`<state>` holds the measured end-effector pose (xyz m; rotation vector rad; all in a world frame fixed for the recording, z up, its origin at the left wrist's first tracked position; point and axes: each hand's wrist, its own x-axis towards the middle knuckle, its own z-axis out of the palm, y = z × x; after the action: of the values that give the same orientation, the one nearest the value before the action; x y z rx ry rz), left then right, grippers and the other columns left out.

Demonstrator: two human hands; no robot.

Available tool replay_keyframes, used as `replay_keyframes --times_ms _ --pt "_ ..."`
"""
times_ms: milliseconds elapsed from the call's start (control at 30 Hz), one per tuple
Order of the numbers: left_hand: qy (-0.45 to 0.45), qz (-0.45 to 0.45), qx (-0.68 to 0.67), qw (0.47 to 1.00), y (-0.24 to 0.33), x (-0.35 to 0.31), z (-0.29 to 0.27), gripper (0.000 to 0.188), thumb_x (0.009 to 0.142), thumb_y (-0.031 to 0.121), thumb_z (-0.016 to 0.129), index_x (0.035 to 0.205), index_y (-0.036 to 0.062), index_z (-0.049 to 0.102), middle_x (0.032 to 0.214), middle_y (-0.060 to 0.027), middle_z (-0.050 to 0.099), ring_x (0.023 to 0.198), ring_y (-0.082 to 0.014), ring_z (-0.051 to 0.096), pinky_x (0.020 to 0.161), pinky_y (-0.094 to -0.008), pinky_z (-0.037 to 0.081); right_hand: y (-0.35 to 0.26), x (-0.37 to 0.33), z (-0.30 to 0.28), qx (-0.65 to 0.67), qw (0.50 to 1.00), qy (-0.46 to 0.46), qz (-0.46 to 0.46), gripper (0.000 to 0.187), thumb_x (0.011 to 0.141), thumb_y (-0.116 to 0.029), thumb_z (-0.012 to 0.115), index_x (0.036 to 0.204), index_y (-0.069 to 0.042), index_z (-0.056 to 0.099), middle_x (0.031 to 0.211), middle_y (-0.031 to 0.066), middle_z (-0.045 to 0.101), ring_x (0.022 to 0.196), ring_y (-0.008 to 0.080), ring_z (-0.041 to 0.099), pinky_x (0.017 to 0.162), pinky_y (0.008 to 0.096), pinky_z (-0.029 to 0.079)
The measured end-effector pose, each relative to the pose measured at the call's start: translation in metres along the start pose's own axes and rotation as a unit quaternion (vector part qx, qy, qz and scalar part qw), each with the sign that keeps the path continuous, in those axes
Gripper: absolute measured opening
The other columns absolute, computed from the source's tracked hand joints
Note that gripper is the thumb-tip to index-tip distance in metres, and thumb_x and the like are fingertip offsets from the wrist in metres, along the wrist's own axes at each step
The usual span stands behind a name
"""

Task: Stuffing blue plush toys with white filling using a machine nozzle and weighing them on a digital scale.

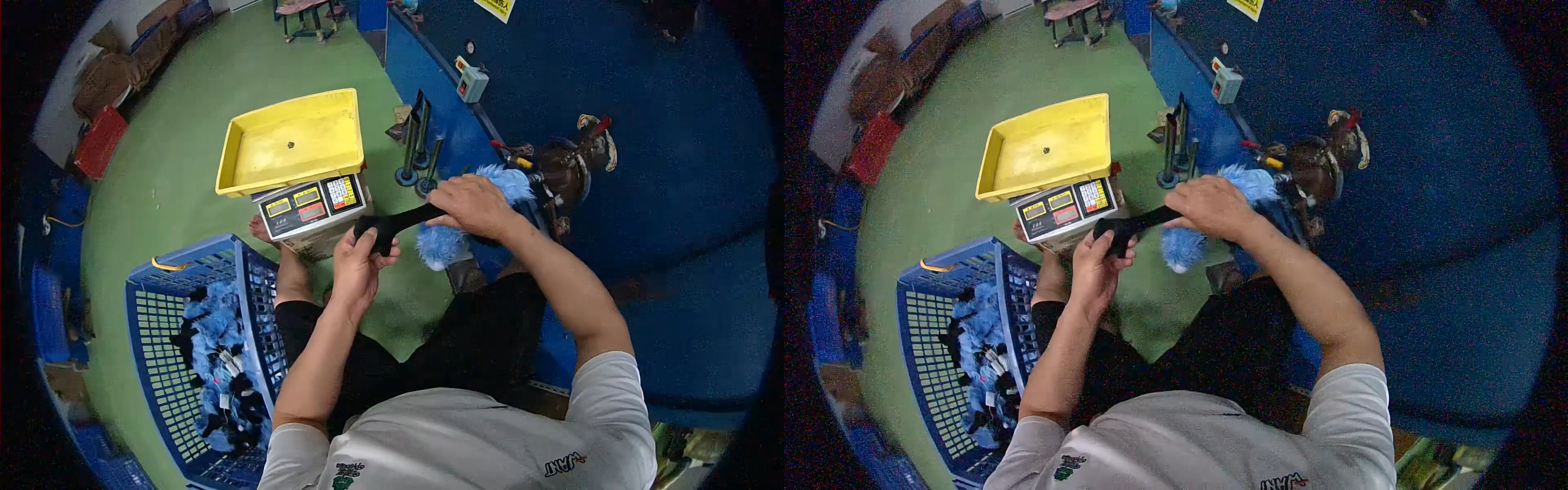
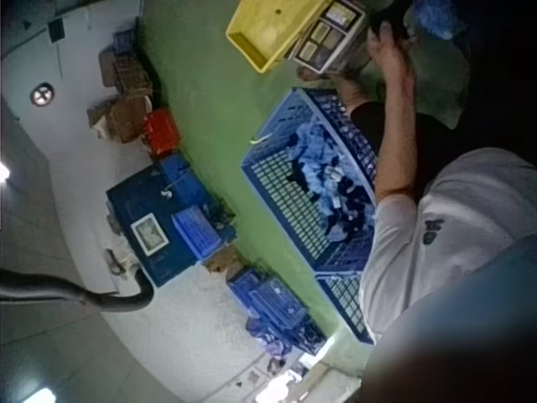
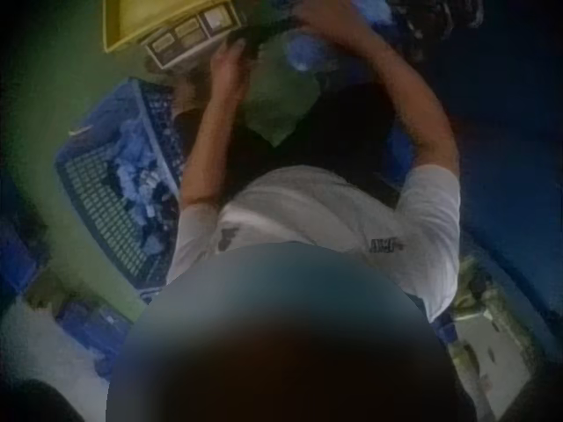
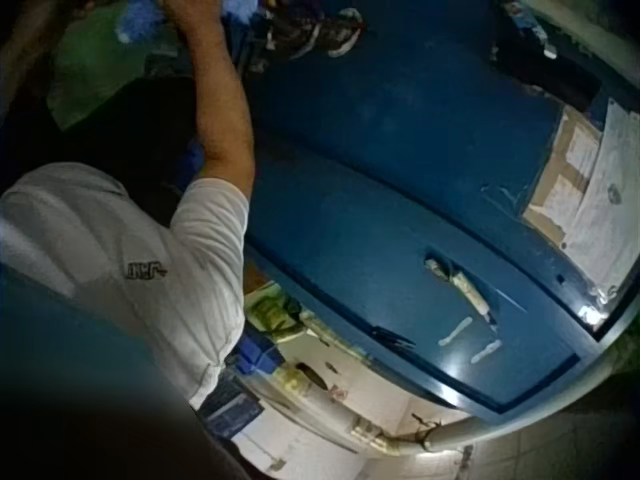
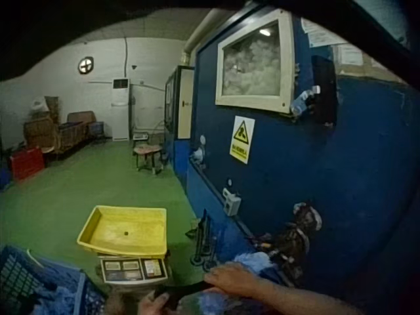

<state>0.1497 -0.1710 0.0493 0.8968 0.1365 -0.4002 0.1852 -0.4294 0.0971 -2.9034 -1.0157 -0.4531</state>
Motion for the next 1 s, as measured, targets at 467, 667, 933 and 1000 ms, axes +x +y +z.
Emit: replay_keyframes --times_ms 467,667,933,1000 --pt "0.057 0.173 0.094 0.979 -0.040 -0.014 -0.012 0.044 0.102 0.019 0.057 0.142 0.0028 0.047 0.123 -0.0150 0.061 0.099 -0.0175 0.063 0.086 -0.0253 0.051 -0.052 0.044 -0.004 0.080 0.964 -0.043 0.249 0.042 0.098 -0.045 0.056 0.089 -0.005 0.061 0.078 0.0156 0.069 0.067 0.0371 0.066 0.063 0.0492 0.050" --pt "-0.015 0.195 0.212 0.957 -0.032 0.027 0.037 0.042 0.100 0.017 0.060 0.138 0.0037 0.049 0.115 -0.0093 0.061 0.093 -0.0139 0.058 0.081 -0.0255 0.049 0.009 0.023 -0.027 0.122 0.856 -0.023 0.502 0.053 0.096 -0.054 0.057 0.109 -0.004 0.066 0.094 0.0182 0.072 0.086 0.0398 0.069 0.077 0.0510 0.052" --pt "0.066 0.181 0.355 0.915 -0.024 0.029 0.071 0.032 0.097 0.017 0.064 0.123 0.0033 0.052 0.097 -0.0089 0.059 0.079 -0.0154 0.055 0.069 -0.0299 0.046 -0.010 -0.028 0.002 -0.101 0.987 0.050 0.113 0.066 0.076 -0.026 0.076 0.136 -0.010 0.054 0.119 0.0117 0.063 0.114 0.0290 0.056 0.106 0.0471 0.038" --pt "0.008 0.098 0.261 0.960 -0.025 0.019 0.070 0.037 0.097 0.017 0.063 0.129 0.0045 0.048 0.105 -0.0111 0.058 0.083 -0.0159 0.056 0.071 -0.0320 0.047 -0.003 -0.024 0.016 -0.045 0.987 0.104 0.117 0.052 0.071 -0.011 0.069 0.122 -0.010 0.060 0.109 0.0098 0.062 0.099 0.0275 0.056 0.090 0.0420 0.042"
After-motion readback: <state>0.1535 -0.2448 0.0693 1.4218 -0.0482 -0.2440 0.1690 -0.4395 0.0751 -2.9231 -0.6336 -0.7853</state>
